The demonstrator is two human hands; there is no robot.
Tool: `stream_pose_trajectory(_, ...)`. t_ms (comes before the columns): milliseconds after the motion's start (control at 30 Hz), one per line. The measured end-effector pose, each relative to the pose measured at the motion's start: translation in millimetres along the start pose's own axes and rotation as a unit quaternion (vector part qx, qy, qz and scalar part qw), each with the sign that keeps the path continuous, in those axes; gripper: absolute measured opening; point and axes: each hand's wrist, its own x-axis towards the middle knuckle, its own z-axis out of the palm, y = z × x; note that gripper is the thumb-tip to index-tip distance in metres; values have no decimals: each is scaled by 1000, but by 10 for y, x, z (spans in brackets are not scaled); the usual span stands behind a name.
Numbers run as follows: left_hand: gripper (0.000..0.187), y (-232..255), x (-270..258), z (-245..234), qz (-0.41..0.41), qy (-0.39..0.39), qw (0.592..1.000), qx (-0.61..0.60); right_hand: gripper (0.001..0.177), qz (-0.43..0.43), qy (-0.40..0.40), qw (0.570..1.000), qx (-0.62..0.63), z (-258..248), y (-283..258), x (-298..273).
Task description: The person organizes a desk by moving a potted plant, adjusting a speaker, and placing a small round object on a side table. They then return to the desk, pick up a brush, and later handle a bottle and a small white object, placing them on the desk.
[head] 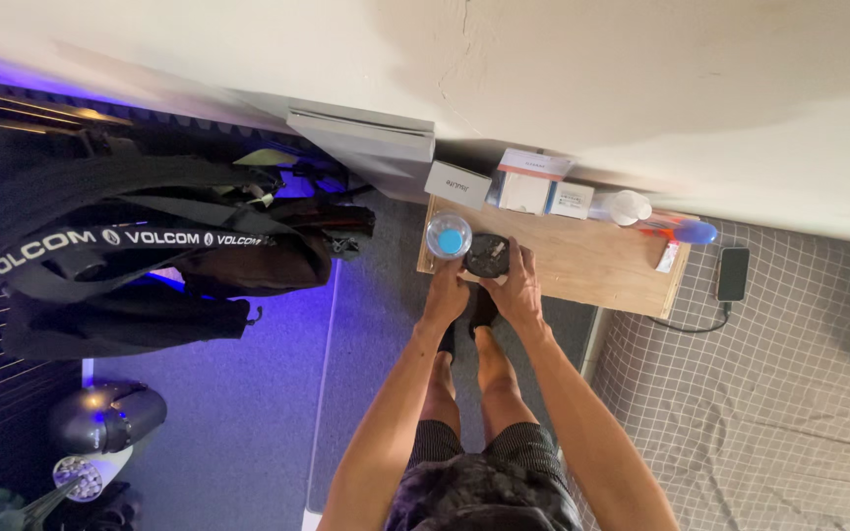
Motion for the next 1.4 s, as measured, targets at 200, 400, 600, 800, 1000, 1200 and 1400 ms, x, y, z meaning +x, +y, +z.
stream_pose_trajectory(200, 56, -25, 2, 9, -40, -15, 999, -14, 95, -11, -10, 1000, -7, 19, 49, -7)
stream_pose_trajectory(400, 56, -32, -80, -35, 64, 8, 995, 82, 92, -23, -39, 998, -44, -229, -11, -3)
stream_pose_trajectory(600, 36, 104, -268, -717, -168, -221, 960, -44, 45, -36, -17, 997, -59, -962, -623, 103)
stream_pose_trajectory(800, 40, 109, -275, -1490, -230, -84, 958, -150, 40, -120, -17, 991, -52, -1323, -1490, 440)
stream_pose_trajectory(1000, 41, 73, -455, -1742, -177, 2, 983, -38, 53, -270, -69, 924, -261, -1068, -1943, 1026)
stream_pose_trajectory(1200, 38, 33, -888, -1794, -195, 20, 980, -33, 42, -200, -201, 873, -397, -722, -1947, 1363)
stream_pose_trajectory(1400, 37, -197, -1251, -1812, -223, 19, 975, -13, 24, -237, -187, 853, -426, -573, -1785, 1505)
